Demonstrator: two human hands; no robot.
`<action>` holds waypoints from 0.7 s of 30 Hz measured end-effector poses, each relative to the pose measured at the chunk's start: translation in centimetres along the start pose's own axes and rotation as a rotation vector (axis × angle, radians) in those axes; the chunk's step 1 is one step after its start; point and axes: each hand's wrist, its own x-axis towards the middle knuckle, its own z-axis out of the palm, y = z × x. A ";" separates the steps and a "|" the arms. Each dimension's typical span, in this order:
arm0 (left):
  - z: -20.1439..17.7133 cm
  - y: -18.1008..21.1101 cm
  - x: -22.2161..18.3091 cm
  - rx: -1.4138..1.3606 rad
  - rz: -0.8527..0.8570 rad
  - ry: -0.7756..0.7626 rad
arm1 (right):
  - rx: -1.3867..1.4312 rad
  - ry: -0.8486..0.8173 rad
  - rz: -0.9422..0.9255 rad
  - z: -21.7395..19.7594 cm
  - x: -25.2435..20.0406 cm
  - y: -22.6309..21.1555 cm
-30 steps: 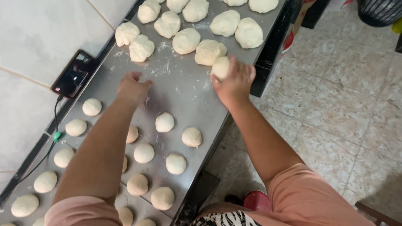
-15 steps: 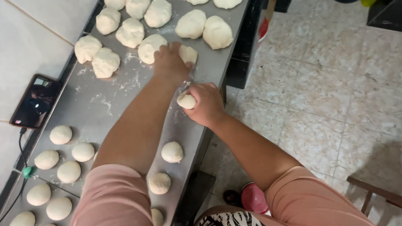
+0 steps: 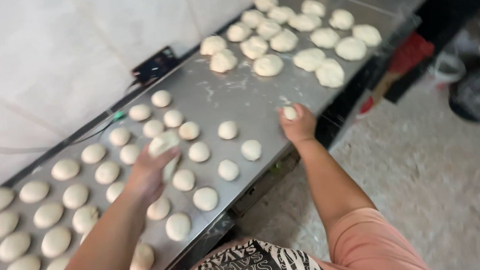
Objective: Shaping small pieces of dough into balls and arranging them on a metal surface
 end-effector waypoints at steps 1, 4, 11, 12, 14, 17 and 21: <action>-3.7 1.1 -3.3 0.032 -0.005 0.099 | -0.053 0.008 0.096 1.0 -0.2 0.7; -18.7 -1.1 -8.2 0.553 -0.014 0.399 | 0.094 -0.003 0.293 1.4 0.1 2.0; -35.5 -1.8 -26.4 0.636 0.047 0.915 | 1.329 -0.215 1.168 -10.2 2.4 -14.9; -37.6 -2.3 -28.0 0.467 0.074 0.970 | 1.380 -0.279 1.073 -10.4 1.4 -17.1; -41.5 -3.0 -30.3 0.290 0.096 1.054 | 1.432 -0.380 0.979 -10.7 -0.7 -21.8; -47.7 -3.7 -33.4 0.158 0.150 1.189 | 1.627 -0.704 0.601 -10.3 -4.9 -30.8; -54.7 -3.7 -38.5 0.083 0.337 1.138 | 1.523 -0.944 0.207 -9.4 -12.8 -45.4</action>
